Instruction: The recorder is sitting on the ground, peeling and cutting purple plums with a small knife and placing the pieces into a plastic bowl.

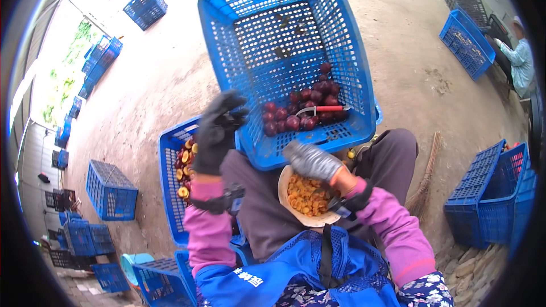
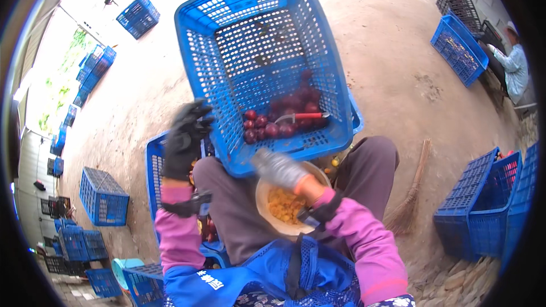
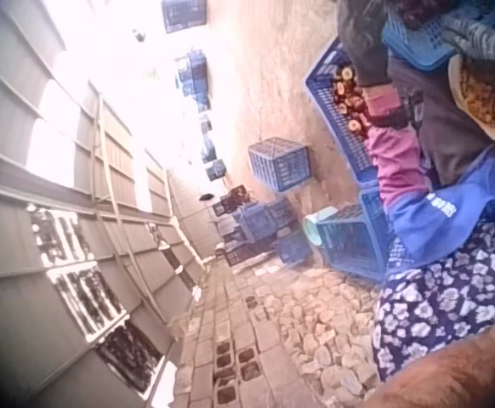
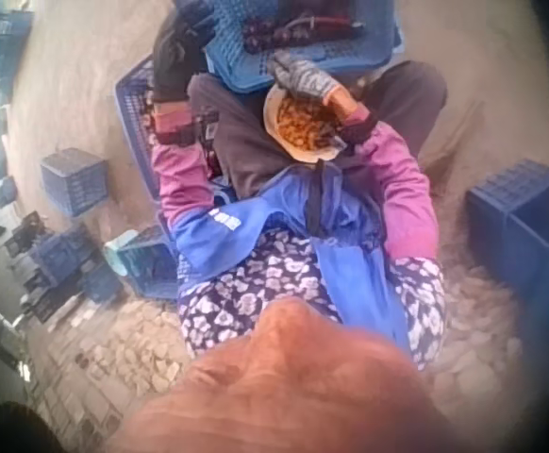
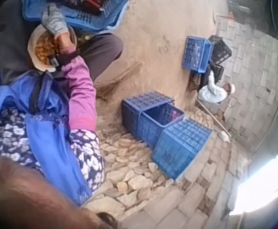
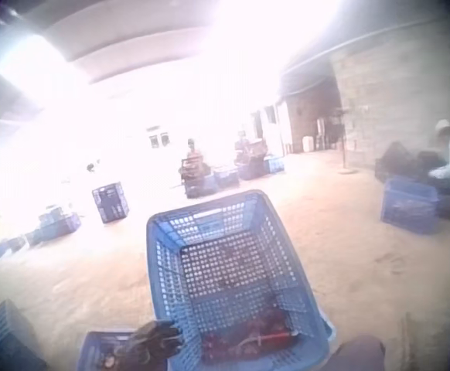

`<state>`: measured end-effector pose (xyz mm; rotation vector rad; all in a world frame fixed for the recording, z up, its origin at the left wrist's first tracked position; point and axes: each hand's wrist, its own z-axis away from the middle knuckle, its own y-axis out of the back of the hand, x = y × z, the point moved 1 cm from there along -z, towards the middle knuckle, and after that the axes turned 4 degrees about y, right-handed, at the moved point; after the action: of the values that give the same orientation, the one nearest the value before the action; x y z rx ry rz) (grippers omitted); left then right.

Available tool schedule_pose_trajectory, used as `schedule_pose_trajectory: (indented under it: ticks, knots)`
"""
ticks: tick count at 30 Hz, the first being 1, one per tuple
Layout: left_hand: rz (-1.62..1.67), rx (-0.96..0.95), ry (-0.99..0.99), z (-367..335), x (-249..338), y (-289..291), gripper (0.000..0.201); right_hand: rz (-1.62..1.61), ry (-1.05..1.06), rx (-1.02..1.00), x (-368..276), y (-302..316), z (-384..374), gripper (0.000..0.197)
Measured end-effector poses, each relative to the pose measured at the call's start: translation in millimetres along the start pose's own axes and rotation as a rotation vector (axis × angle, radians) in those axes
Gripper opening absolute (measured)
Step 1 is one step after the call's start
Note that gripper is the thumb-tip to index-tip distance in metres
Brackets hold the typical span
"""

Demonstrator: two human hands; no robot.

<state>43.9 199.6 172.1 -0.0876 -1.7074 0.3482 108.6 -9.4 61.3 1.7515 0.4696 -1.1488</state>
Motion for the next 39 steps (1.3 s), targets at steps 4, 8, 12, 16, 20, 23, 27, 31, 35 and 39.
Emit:
schedule_pose_trajectory:
  ticks: [4,8,12,16,20,23,27,31,35,39]
  knots:
    - [-0.661,0.027,0.340,-82,-123,9,0.029,0.604,-0.166,0.346,53,78,-41,0.021]
    - [-1.304,-0.107,0.497,-115,-236,31,0.033,0.785,-0.263,0.189,98,95,-70,0.019]
    - [-1.560,-0.231,0.714,-116,-276,23,0.045,0.890,-0.461,-0.004,150,69,-83,0.024]
    - [-1.542,-0.279,0.678,-114,-282,31,0.051,0.780,-0.536,-0.192,162,62,-96,0.027]
    - [-1.336,-0.334,0.609,-114,-286,51,0.051,0.822,-0.596,-0.298,184,46,-105,0.028]
    - [-0.812,-0.199,0.765,-115,-261,45,0.048,0.654,-0.587,-0.346,183,57,-102,0.029]
    - [0.403,0.133,0.801,-96,-193,21,0.041,0.128,-0.533,-0.143,113,95,-96,0.034]
    - [0.408,0.111,0.478,-62,-122,-36,0.037,-0.418,-0.408,0.183,96,107,-69,0.035]
    - [0.563,0.116,0.387,-12,-93,-67,0.038,-0.817,-0.407,0.206,9,114,-5,0.027]
    - [1.032,0.236,0.609,26,-103,-93,0.041,-0.590,-0.333,0.274,-42,89,54,0.020]
